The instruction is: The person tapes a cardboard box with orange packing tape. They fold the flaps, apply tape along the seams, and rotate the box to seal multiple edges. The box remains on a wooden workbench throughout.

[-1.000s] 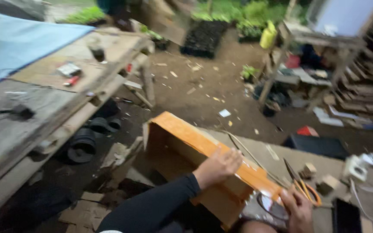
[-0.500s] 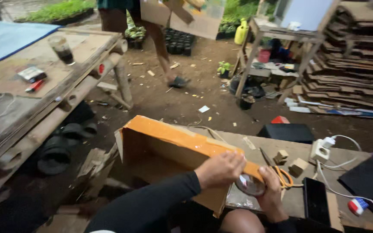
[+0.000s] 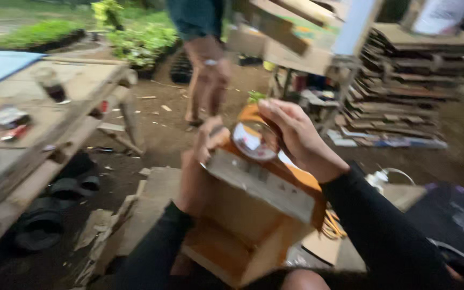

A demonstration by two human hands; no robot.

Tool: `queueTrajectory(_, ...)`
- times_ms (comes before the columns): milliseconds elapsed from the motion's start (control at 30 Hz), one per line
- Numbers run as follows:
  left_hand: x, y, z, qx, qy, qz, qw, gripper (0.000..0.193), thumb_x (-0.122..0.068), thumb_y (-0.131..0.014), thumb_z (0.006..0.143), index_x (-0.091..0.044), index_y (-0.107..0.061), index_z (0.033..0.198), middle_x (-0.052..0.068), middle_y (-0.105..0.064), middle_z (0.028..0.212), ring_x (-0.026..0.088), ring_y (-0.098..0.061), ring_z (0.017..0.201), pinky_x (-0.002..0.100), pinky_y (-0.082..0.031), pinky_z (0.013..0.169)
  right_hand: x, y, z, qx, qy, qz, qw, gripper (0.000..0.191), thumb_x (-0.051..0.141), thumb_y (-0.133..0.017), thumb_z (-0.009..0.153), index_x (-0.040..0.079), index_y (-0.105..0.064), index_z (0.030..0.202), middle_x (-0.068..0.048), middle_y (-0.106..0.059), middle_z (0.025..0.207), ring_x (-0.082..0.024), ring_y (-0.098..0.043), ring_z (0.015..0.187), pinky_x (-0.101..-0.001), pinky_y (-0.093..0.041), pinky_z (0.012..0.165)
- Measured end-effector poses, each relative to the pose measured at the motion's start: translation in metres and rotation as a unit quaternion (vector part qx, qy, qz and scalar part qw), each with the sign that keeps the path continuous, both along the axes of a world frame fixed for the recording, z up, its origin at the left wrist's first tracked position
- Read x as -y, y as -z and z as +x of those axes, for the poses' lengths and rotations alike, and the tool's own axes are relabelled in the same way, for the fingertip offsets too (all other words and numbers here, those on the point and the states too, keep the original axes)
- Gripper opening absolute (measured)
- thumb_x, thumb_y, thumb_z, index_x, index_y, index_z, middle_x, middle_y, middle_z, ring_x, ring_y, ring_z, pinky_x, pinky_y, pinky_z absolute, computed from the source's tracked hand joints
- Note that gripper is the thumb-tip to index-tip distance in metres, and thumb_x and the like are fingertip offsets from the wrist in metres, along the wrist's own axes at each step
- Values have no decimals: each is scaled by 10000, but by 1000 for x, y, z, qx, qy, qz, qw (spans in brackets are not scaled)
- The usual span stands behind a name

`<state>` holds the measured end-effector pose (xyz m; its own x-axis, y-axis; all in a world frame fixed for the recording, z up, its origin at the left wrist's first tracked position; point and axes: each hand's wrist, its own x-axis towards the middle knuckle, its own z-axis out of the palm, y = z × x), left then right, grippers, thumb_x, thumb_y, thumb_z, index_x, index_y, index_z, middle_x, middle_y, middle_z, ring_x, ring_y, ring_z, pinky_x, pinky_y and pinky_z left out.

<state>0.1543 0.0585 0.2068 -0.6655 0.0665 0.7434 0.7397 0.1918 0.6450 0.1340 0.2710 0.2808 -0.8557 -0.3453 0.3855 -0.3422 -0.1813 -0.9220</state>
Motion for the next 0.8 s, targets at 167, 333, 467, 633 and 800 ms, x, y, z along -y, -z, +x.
queueTrajectory(167, 30, 24, -14, 8, 161, 90, 983, 311, -150, -512, 1012, -35, -617, 1282, 219, -555, 1534, 345, -576, 1391, 369, -501, 1090, 20, 13, -6, 52, -4, 17, 998, 297, 302, -529, 1090, 39, -642, 1012, 36, -550, 637, -39, -444, 482, -216, -361, 459)
queueTrajectory(333, 77, 21, -42, -228, 85, -144, 959, 352, -32, -714, 887, -53, -626, 1227, 211, -515, 1548, 373, -593, 1369, 396, -524, 1127, 35, 20, -11, 53, 20, 74, 996, 410, 365, -475, 1096, 14, -632, 952, -28, -591, 590, -100, -544, 494, -245, -512, 605)
queueTrajectory(467, 86, 16, -51, -257, 28, -229, 938, 376, 4, -735, 850, -26, -651, 1215, 163, -593, 1482, 337, -692, 1225, 360, -569, 1028, 42, 26, -8, 65, 17, 70, 995, 398, 361, -474, 1067, 16, -625, 937, -29, -609, 618, -102, -580, 535, -263, -475, 551)
queueTrajectory(633, 94, 14, -54, -204, 97, -222, 948, 416, -8, -723, 866, 0, -633, 1272, 185, -633, 1397, 323, -673, 1253, 364, -571, 1028, 44, 26, 10, -3, 92, 77, 993, 312, 291, -526, 1062, 27, -631, 933, 8, -519, 583, -74, -470, 442, -245, -389, 431)
queueTrajectory(800, 100, 17, -56, -154, 70, -270, 948, 444, 5, -643, 944, 0, -594, 1385, 173, -665, 1360, 304, -674, 1230, 366, -570, 1012, 33, 14, 32, 35, 71, 150, 986, 371, 287, -511, 1087, 17, -578, 840, 10, -527, 575, -65, -491, 438, -227, -392, 426)
